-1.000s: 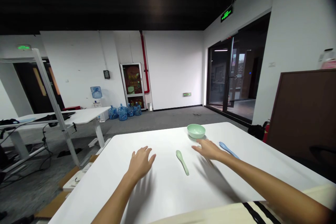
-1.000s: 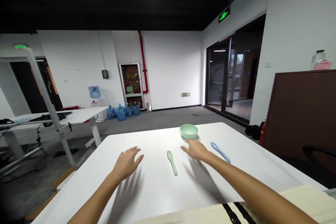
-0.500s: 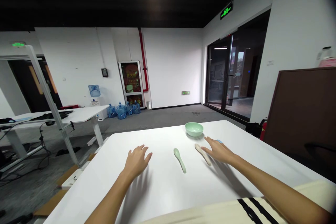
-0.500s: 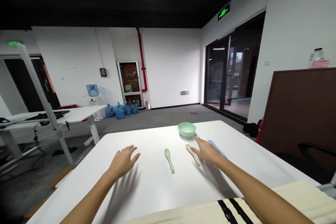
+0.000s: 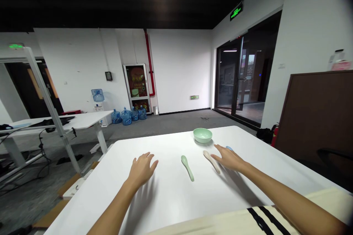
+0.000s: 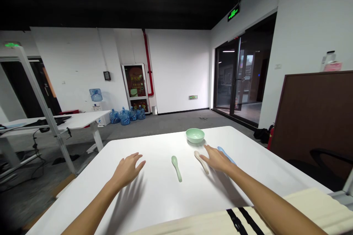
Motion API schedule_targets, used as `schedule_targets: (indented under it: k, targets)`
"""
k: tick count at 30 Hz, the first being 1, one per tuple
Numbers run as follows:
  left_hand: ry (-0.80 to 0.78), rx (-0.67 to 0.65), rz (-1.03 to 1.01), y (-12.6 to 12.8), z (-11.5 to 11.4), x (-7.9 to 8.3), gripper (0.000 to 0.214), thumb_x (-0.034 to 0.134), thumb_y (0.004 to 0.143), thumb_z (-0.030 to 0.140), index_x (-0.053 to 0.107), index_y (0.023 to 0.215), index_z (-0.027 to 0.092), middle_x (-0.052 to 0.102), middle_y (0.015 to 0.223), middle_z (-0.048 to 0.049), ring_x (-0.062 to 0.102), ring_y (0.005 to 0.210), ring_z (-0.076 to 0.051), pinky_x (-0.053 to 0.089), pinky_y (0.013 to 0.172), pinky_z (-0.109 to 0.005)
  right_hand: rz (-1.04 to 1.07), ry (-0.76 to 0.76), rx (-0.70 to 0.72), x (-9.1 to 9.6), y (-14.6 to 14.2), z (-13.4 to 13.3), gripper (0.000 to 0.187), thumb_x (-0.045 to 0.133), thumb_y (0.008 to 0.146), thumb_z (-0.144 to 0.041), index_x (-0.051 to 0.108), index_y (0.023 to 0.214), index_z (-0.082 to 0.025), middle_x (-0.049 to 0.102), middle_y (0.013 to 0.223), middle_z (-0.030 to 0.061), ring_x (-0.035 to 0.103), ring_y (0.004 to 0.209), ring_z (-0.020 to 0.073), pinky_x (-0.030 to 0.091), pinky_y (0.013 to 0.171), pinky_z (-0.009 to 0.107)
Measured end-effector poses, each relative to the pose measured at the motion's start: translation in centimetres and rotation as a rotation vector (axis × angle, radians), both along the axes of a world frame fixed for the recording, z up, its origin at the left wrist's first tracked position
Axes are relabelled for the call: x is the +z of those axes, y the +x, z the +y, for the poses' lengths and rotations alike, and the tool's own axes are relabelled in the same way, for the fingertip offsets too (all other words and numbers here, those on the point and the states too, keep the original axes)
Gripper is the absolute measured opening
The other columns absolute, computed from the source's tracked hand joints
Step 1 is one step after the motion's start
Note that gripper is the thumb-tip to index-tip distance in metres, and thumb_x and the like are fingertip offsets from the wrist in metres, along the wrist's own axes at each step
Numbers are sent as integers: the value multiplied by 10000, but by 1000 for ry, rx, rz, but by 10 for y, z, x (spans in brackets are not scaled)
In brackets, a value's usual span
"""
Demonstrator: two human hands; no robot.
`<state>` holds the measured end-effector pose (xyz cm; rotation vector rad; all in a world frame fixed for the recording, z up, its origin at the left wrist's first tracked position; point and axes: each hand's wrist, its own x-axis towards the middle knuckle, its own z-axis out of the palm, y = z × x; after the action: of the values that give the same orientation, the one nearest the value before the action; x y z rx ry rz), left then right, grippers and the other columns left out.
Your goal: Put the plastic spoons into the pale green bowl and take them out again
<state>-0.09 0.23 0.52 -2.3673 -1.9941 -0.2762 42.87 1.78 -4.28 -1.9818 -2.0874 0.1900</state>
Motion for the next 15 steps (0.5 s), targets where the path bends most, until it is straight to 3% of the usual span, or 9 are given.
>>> schedule_targets:
  k: [15]
  targets:
    - [13, 5, 9, -1, 2, -3, 490, 395, 1057, 465, 633, 1432, 258, 556, 1601, -124, 517, 1477, -317, 377, 1206, -559, 33, 21, 11, -5, 2, 2, 773, 417, 1011, -607, 438, 1610, -120, 507, 1622, 168, 490, 1478, 359, 403, 1169, 445]
